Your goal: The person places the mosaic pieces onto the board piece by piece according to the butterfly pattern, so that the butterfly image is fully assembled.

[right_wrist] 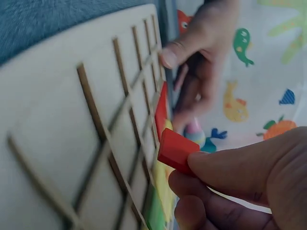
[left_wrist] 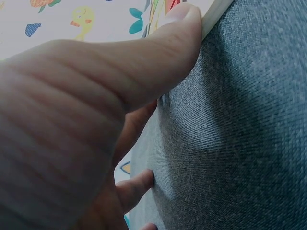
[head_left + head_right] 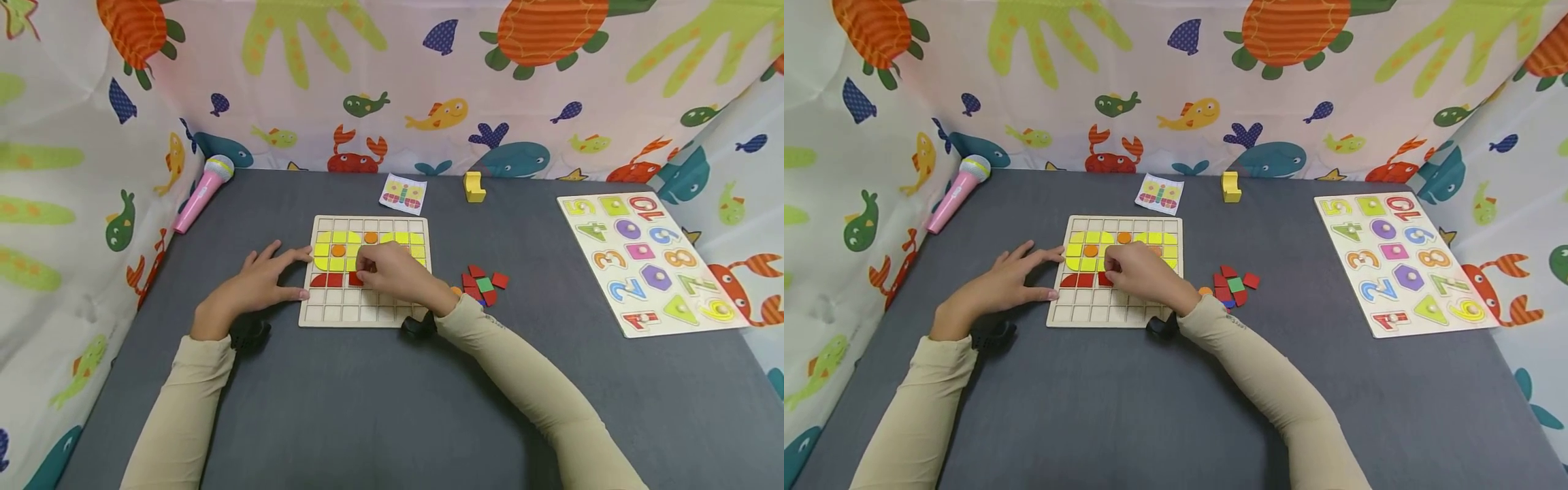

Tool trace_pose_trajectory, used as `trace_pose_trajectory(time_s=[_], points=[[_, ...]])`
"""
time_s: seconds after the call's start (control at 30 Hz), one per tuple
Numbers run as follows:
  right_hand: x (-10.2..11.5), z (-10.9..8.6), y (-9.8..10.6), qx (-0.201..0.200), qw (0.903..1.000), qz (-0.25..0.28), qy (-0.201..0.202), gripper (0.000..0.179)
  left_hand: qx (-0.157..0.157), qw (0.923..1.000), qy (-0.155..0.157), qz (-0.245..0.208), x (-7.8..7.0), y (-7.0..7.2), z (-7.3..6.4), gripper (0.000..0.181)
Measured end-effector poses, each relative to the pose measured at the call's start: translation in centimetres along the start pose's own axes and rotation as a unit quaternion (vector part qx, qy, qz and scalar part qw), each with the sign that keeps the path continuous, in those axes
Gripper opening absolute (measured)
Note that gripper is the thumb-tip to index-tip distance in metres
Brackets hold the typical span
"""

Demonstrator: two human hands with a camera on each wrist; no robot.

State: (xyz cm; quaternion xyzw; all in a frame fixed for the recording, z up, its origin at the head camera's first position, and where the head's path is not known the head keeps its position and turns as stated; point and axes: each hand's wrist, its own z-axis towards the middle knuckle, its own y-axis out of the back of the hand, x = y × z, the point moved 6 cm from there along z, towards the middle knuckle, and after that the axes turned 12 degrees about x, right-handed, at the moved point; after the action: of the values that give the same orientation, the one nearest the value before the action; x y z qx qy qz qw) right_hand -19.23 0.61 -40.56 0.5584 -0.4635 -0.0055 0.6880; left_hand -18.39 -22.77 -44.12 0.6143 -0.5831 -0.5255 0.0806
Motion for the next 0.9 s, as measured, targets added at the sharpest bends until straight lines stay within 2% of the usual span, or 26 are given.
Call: trace_pose_trajectory(time_s=[0.3,0.5,0.73,0.9], points=[[0.5,1.0,-0.8,-0.005,0.9984,-0.056,-0.007,0.009,0.000,1.0000,-0.006,0.000,-0.3,0.5,0.2,0.079],[1.3,1.2,-1.4,-0.004,0.9889,-0.149,0.007,0.013,-0.006,0.9999,-0.009,-0.012,-0.2,0.4,-0.1,0.083],[1.8,1.2,-2.4,0.028,0.9896,-0.140,0.019,0.010,-0.005,0.9998,-0.012,-0.012,-0.3,0.2,-0.3,0.083],[1.5,0.3,-1.9,0.026,0.9935,-0.108,0.025,0.008,-0.006,0.9997,-0.015,-0.019,-0.5,0.3,-0.3,0.082]])
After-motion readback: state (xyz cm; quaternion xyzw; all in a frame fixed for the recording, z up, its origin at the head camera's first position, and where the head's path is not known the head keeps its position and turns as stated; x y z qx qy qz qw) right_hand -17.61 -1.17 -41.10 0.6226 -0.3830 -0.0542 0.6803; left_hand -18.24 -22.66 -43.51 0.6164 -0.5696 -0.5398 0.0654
